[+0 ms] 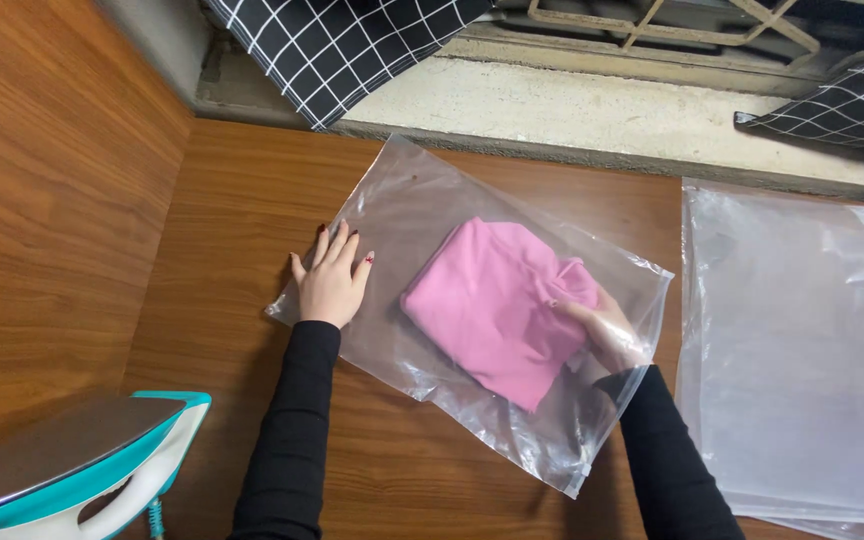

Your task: Removing a shirt from a hanger, packing it into a bag and box, then unpacking and re-hanging it

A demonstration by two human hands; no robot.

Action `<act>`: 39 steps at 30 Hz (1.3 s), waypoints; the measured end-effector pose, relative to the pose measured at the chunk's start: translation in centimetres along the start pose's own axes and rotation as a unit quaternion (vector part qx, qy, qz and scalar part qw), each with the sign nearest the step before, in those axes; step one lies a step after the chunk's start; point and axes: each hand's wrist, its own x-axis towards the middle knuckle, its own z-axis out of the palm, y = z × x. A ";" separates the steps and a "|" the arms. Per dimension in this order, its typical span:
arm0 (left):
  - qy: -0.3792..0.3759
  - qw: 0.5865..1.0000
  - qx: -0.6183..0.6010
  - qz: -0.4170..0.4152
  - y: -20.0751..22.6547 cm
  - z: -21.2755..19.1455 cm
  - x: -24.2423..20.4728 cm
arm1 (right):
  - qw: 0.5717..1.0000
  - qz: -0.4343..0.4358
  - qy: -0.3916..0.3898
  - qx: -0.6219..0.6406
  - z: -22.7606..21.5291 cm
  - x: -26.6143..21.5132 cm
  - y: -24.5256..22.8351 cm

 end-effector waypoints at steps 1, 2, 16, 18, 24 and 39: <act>-0.002 1.000 -0.002 0.004 0.0 0.3 0.0 | 1.000 0.001 0.005 0.001 0.2 -0.9 -0.1; -0.011 1.000 0.014 -0.003 0.1 0.6 -0.1 | 1.000 -0.026 -0.005 0.000 0.4 -1.7 -0.3; 0.038 0.989 0.142 0.030 -0.8 2.6 1.2 | 0.998 -0.064 0.019 0.004 -5.8 1.2 3.9; 0.093 0.988 0.118 0.020 1.3 2.3 0.9 | 0.996 -0.072 0.025 0.042 -8.0 1.6 4.8; 0.040 0.996 0.054 0.061 10.1 4.3 -1.6 | 0.988 -0.135 0.017 -0.079 -9.0 5.0 8.9; 0.044 0.994 0.062 0.077 6.0 6.6 0.5 | 0.997 0.002 0.064 0.037 -18.3 -4.4 8.7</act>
